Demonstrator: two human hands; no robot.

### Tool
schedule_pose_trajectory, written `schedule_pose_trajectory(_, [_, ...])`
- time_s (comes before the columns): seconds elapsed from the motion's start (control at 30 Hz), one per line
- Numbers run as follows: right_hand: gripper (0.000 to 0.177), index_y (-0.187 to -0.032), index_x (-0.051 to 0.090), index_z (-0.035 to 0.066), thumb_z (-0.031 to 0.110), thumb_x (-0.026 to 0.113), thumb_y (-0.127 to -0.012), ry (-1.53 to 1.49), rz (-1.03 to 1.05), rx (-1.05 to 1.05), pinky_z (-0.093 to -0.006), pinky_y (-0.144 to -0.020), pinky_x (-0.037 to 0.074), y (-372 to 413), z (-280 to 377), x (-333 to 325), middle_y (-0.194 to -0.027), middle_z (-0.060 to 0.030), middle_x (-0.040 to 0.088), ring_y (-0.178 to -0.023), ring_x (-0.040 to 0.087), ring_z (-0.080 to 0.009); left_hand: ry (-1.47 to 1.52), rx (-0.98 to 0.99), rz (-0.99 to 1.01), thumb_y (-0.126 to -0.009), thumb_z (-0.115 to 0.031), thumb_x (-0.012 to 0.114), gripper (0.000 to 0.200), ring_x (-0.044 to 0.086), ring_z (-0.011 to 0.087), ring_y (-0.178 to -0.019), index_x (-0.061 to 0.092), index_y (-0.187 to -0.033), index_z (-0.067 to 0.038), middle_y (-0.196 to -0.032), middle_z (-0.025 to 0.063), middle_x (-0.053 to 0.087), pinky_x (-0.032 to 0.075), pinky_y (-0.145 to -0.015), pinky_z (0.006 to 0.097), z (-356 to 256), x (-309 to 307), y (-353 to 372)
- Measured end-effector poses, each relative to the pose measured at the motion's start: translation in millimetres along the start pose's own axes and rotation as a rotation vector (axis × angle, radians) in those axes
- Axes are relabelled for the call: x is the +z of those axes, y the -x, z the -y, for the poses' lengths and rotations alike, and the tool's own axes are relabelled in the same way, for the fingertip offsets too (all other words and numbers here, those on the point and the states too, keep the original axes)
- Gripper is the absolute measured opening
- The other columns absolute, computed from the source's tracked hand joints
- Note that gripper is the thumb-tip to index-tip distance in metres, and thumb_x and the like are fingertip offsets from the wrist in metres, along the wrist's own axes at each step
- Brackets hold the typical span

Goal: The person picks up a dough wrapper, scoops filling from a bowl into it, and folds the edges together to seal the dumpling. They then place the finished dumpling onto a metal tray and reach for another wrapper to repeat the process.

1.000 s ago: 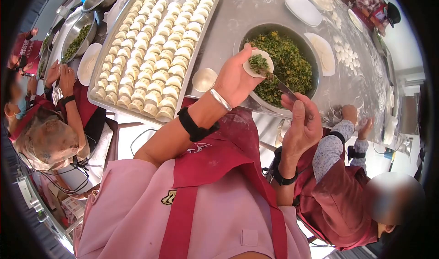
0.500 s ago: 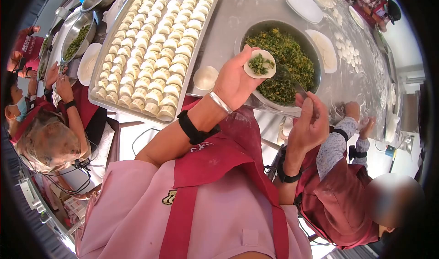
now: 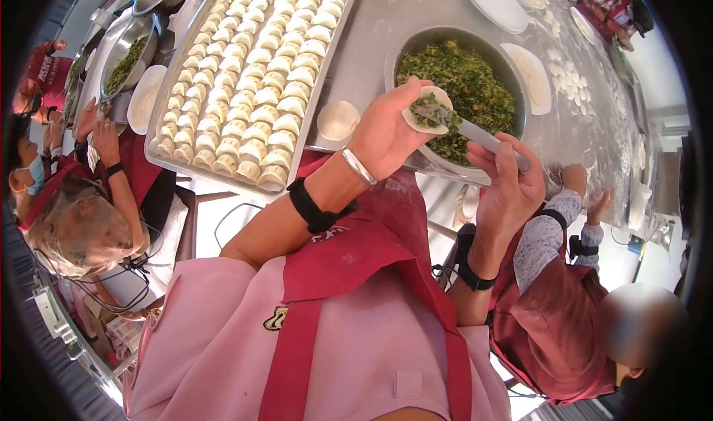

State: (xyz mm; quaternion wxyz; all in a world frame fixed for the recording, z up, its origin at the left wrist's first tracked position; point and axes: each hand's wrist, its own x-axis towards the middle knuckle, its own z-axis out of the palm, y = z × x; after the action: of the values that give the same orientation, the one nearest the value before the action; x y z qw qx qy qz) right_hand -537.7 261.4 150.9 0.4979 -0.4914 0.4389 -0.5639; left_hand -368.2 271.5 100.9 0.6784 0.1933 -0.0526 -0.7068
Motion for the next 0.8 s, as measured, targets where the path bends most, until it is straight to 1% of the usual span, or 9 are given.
schedule_pose_trajectory(0.1, [0.022, -0.106, 0.06, -0.012, 0.007, 0.058, -0.096, -0.013, -0.042, 0.082, -0.036, -0.068, 0.062, -11.0, -14.1, -7.3, -0.091, -0.0204, 0.067, -0.075, 0.072, -0.0296, -0.036, 0.003, 0.003, -0.106, -0.03, 0.042, 0.04, 0.054, 0.0275, -0.122, 0.046, -0.129, 0.002, -0.126, 0.016, 0.056, 0.041, -0.109, 0.0446, -1.9, 1.1, 3.0])
schedule_pose_trajectory(0.2, [0.023, -0.106, 0.06, -0.012, 0.009, 0.058, -0.095, -0.092, -0.04, 0.182, -0.0356, -0.066, 0.062, -20.3, -34.5, -21.4, -0.09, -0.0186, 0.067, -0.074, 0.072, -0.0298, -0.088, -0.006, 0.027, -0.105, -0.03, 0.043, 0.041, 0.054, 0.0276, -0.122, 0.047, -0.128, 0.004, -0.127, 0.0169, 0.056, 0.041, -0.109, 0.0446, -5.7, 1.1, 8.7])
schedule_pose_trajectory(0.3, [0.022, -0.106, 0.06, -0.011, 0.009, 0.059, -0.095, -0.135, -0.02, 0.213, -0.0342, -0.066, 0.062, -20.4, -42.2, -26.4, -0.09, -0.0174, 0.066, -0.073, 0.072, -0.0297, -0.116, 0.0, 0.032, -0.106, -0.03, 0.043, 0.041, 0.055, 0.0276, -0.121, 0.049, -0.127, 0.005, -0.126, 0.017, 0.056, 0.042, -0.109, 0.0446, -7.2, 0.5, 11.9])
schedule_pose_trajectory(0.4, [0.022, -0.106, 0.06, -0.011, 0.008, 0.059, -0.095, -0.126, -0.033, 0.234, -0.0334, -0.066, 0.062, -17.9, -34.2, -25.4, -0.089, -0.0176, 0.066, -0.073, 0.072, -0.0298, -0.123, -0.012, 0.02, -0.106, -0.029, 0.042, 0.041, 0.056, 0.0278, -0.12, 0.05, -0.126, 0.005, -0.125, 0.0167, 0.057, 0.043, -0.108, 0.0447, -9.2, -1.5, 13.9])
schedule_pose_trajectory(0.5, [0.021, -0.106, 0.06, -0.01, 0.008, 0.059, -0.095, -0.185, -0.031, 0.225, -0.0334, -0.065, 0.062, -19.2, -28.9, -29.5, -0.093, -0.0184, 0.067, -0.074, 0.072, -0.0302, -0.137, -0.023, 0.012, -0.106, -0.029, 0.042, 0.04, 0.056, 0.0278, -0.119, 0.051, -0.125, 0.005, -0.125, 0.0164, 0.057, 0.044, -0.107, 0.0447, -10.9, -4.0, 15.5])
schedule_pose_trajectory(0.6, [0.02, -0.105, 0.06, -0.01, 0.008, 0.059, -0.095, -0.176, -0.002, 0.229, -0.0336, -0.065, 0.062, -21.4, -36.5, -27.6, -0.094, -0.0196, 0.067, -0.074, 0.072, -0.0304, -0.161, -0.031, 0.01, -0.106, -0.03, 0.042, 0.041, 0.057, 0.0274, -0.118, 0.051, -0.125, 0.005, -0.125, 0.0164, 0.058, 0.044, -0.107, 0.0447, -11.0, -3.3, 17.0])
schedule_pose_trajectory(0.7, [0.02, -0.105, 0.06, -0.011, 0.007, 0.058, -0.095, -0.094, -0.053, 0.181, -0.0344, -0.065, 0.062, -17.0, -35.7, -22.1, -0.093, -0.0192, 0.067, -0.074, 0.072, -0.0308, -0.176, -0.022, -0.004, -0.106, -0.03, 0.042, 0.041, 0.057, 0.0268, -0.118, 0.051, -0.125, 0.005, -0.124, 0.0165, 0.058, 0.045, -0.107, 0.0444, -12.2, -3.1, 17.7])
schedule_pose_trajectory(0.8, [0.021, -0.105, 0.06, -0.011, 0.007, 0.059, -0.095, -0.077, -0.053, 0.099, -0.0359, -0.065, 0.062, -8.5, -21.4, -15.5, -0.09, -0.0181, 0.067, -0.075, 0.072, -0.0313, -0.187, -0.005, -0.011, -0.106, -0.031, 0.041, 0.042, 0.057, 0.0261, -0.118, 0.051, -0.125, 0.005, -0.124, 0.0162, 0.058, 0.045, -0.106, 0.0438, -11.1, -5.0, 17.8])
